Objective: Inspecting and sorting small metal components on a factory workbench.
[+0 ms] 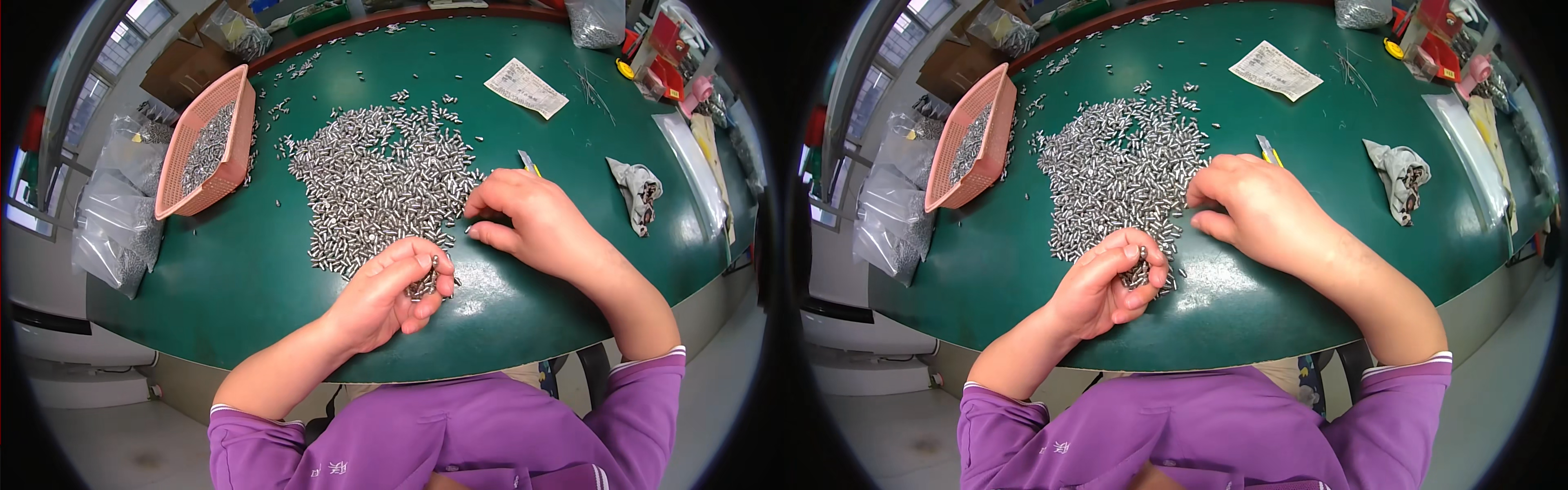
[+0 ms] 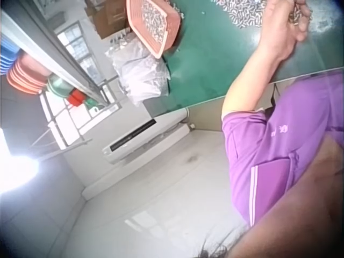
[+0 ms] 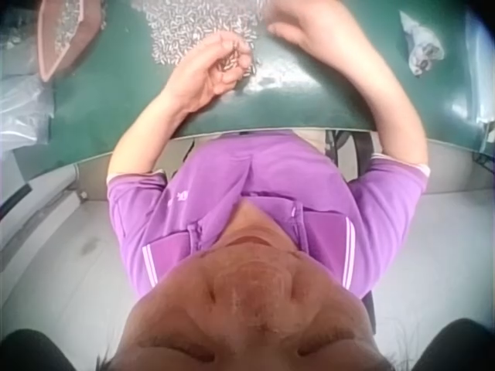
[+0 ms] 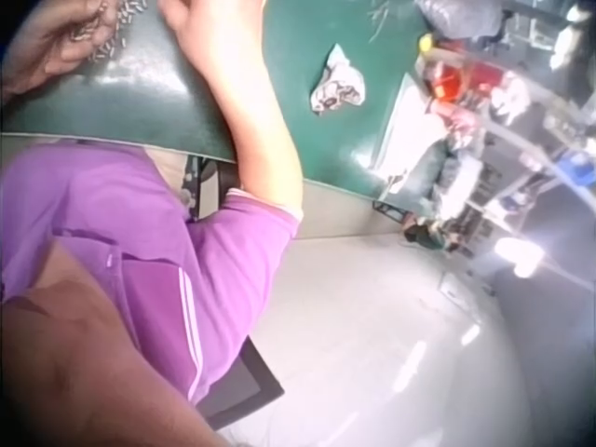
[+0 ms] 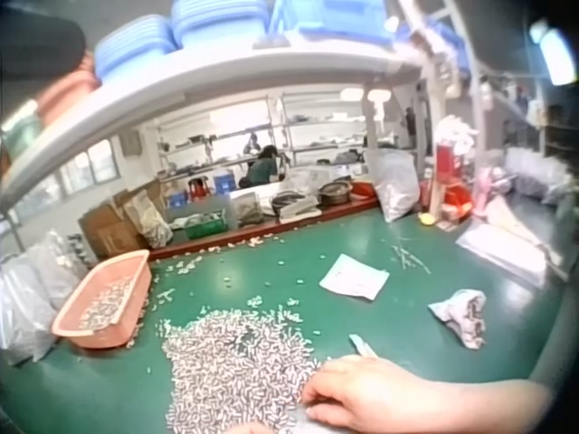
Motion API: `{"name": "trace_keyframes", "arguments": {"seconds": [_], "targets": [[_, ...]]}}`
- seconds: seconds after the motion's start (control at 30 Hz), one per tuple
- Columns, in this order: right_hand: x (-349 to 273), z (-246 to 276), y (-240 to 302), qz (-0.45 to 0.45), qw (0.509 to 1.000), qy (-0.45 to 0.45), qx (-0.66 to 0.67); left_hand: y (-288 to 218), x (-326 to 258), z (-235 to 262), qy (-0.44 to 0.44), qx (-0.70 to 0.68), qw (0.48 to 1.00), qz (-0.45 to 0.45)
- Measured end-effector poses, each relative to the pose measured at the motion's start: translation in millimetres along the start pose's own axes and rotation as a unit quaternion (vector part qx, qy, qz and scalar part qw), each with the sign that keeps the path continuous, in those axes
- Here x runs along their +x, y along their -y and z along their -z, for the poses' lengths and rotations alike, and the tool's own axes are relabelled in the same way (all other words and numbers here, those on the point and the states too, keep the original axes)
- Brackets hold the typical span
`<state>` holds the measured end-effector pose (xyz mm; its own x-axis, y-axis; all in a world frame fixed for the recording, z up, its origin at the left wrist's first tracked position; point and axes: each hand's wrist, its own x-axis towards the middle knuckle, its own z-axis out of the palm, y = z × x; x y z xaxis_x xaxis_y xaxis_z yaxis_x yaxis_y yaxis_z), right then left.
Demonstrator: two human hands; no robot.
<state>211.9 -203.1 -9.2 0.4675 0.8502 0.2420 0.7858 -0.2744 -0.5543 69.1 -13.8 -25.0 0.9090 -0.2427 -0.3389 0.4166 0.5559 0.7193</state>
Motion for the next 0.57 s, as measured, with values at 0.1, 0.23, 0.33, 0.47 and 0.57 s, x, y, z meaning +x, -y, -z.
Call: {"name": "trace_keyframes", "arguments": {"seconds": [0.1, 0.23, 0.33, 0.47, 0.57], "targets": [[-3.4, -6.7, -4.8, 0.016, 1.0, 0.005, -0.022, -0.2, 0.4, -1.2, 0.008, 0.012, 1.0, -0.007], [-3.6, -10.7, -2.3, 0.034, 0.998, 0.007, -0.052, 0.1, 0.3, -2.2, 0.001, 0.017, 1.0, -0.019], [-1.7, -11.1, 0.8, 0.042, 0.998, -0.006, -0.047, 0.7, 0.5, -1.9, -0.006, 0.014, 1.0, -0.021], [-2.4, -14.6, -1.0, 0.071, 0.997, 0.0, 0.0, 2.3, 1.8, 1.1, 0.005, 0.003, 0.999, -0.035], [-2.1, -14.7, -0.5, 0.047, 0.998, 0.033, -0.029, 1.6, 2.2, 1.7, 0.0, 0.002, 0.999, -0.035]]}}
